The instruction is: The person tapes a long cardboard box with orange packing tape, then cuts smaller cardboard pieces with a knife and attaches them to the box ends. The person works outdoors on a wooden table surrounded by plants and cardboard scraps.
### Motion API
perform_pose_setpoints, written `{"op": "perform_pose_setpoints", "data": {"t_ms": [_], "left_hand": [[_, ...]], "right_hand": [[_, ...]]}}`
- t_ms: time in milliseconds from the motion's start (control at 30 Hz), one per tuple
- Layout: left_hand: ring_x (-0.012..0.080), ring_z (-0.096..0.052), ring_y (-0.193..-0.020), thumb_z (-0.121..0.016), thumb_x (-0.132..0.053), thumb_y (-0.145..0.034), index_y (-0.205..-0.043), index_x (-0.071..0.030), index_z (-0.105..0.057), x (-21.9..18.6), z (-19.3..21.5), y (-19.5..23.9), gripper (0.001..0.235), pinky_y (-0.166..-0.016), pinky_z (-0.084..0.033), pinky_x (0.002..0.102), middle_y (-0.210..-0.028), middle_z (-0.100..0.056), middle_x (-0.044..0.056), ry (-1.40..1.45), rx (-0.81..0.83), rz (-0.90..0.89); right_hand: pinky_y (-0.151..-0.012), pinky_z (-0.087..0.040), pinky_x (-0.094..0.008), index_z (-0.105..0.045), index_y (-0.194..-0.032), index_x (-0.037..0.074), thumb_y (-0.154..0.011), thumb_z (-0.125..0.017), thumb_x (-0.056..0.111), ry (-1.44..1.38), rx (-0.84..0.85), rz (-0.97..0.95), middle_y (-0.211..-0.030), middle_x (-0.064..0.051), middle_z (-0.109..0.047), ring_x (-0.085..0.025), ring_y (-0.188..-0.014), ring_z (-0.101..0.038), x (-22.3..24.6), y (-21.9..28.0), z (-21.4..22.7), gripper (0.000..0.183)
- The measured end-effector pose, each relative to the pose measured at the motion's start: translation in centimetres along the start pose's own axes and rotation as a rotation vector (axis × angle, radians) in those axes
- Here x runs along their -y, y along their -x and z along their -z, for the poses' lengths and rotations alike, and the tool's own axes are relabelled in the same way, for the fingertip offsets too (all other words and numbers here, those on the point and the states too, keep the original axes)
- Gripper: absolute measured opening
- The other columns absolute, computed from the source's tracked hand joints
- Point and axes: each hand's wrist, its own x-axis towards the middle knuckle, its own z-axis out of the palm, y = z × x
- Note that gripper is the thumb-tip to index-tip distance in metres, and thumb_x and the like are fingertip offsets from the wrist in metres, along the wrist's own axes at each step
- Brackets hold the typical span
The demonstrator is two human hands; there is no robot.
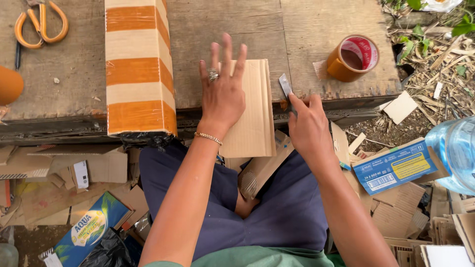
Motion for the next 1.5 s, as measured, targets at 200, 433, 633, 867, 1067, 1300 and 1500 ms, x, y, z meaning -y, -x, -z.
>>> {"op": "perform_pose_setpoints", "data": {"t_ms": [200, 433, 633, 867, 1067, 1300, 1500], "left_hand": [[0.0390, -0.026, -0.145, -0.056, -0.042, -0.101, -0.155, 0.003, -0.027, 0.1, -0.3, -3.1, 0.076, -0.114, -0.012, 0.073, -0.147, -0.035, 0.025, 0.319, 0.337, 0.115], [0.0349, -0.058, -0.113, -0.075, -0.023, -0.088, -0.119, -0.003, -0.066, 0.2, 4.9, -5.6, 0.038, -0.098, -0.048, 0.046, -0.120, -0.058, 0.016, 0.501, 0.154, 0.151], [0.0289, -0.069, -0.082, -0.075, -0.011, -0.090, -0.096, -0.005, -0.077, -0.4, 11.7, -10.5, 0.008, -0.085, -0.052, 0.042, -0.090, -0.074, 0.010, 0.615, -0.288, -0.036], [0.0266, -0.070, -0.078, -0.073, -0.011, -0.091, -0.091, -0.005, -0.073, -1.9, 14.3, -12.5, 0.006, -0.078, -0.053, 0.041, -0.088, -0.075, 0.010, 0.596, -0.254, -0.135], [0.0359, -0.068, -0.083, -0.067, -0.018, -0.098, -0.090, -0.001, -0.069, 0.1, 14.0, -12.0, 0.018, -0.077, -0.051, 0.047, -0.090, -0.073, 0.015, 0.604, -0.279, -0.149], [0.0380, -0.068, -0.086, -0.067, -0.015, -0.100, -0.091, 0.000, -0.069, 0.9, 13.1, -11.6, 0.017, -0.078, -0.052, 0.047, -0.090, -0.072, 0.018, 0.569, -0.295, -0.144], [0.0352, -0.070, -0.088, -0.067, -0.007, -0.096, -0.091, -0.001, -0.071, 1.0, 12.6, -11.6, 0.009, -0.080, -0.054, 0.045, -0.094, -0.073, 0.017, 0.595, -0.329, -0.149]], "right_hand": [[-0.065, -0.057, -0.038, -0.070, -0.111, -0.003, -0.095, -0.067, 0.014, -0.264, 0.107, -0.457, -0.083, -0.011, -0.072, -0.023, -0.071, -0.070, -1.9, -1.2, 0.6, 0.023], [-0.040, -0.030, -0.026, -0.057, -0.090, 0.007, -0.106, -0.052, 0.028, -1.027, 0.427, -0.740, -0.054, 0.003, -0.044, -0.008, -0.042, -0.036, -4.4, -1.6, 0.6, 0.027], [-0.044, -0.029, -0.024, -0.059, -0.089, 0.006, -0.110, -0.051, 0.025, -1.098, -0.016, -0.470, -0.060, 0.007, -0.045, -0.005, -0.049, -0.038, 0.0, -3.6, 4.4, 0.030], [-0.049, -0.042, -0.032, -0.068, -0.085, 0.003, -0.109, -0.054, 0.028, -0.484, -0.266, -0.220, -0.058, -0.007, -0.059, -0.015, -0.051, -0.057, 5.0, -8.5, 5.1, 0.038], [-0.055, -0.045, -0.049, -0.056, -0.083, -0.001, -0.108, -0.053, 0.022, -0.306, -0.208, -0.051, -0.065, -0.021, -0.061, -0.041, -0.060, -0.062, 4.8, -9.7, 3.5, 0.034], [-0.056, -0.044, -0.054, -0.052, -0.082, 0.002, -0.105, -0.053, 0.018, -0.162, -0.253, 0.044, -0.058, -0.022, -0.056, -0.044, -0.057, -0.060, 6.1, -9.6, 3.2, 0.028], [-0.051, -0.045, -0.051, -0.051, -0.085, 0.002, -0.108, -0.050, 0.017, 0.034, -0.345, 0.176, -0.060, -0.019, -0.059, -0.040, -0.053, -0.060, 6.5, -12.2, 4.3, 0.028]]}}
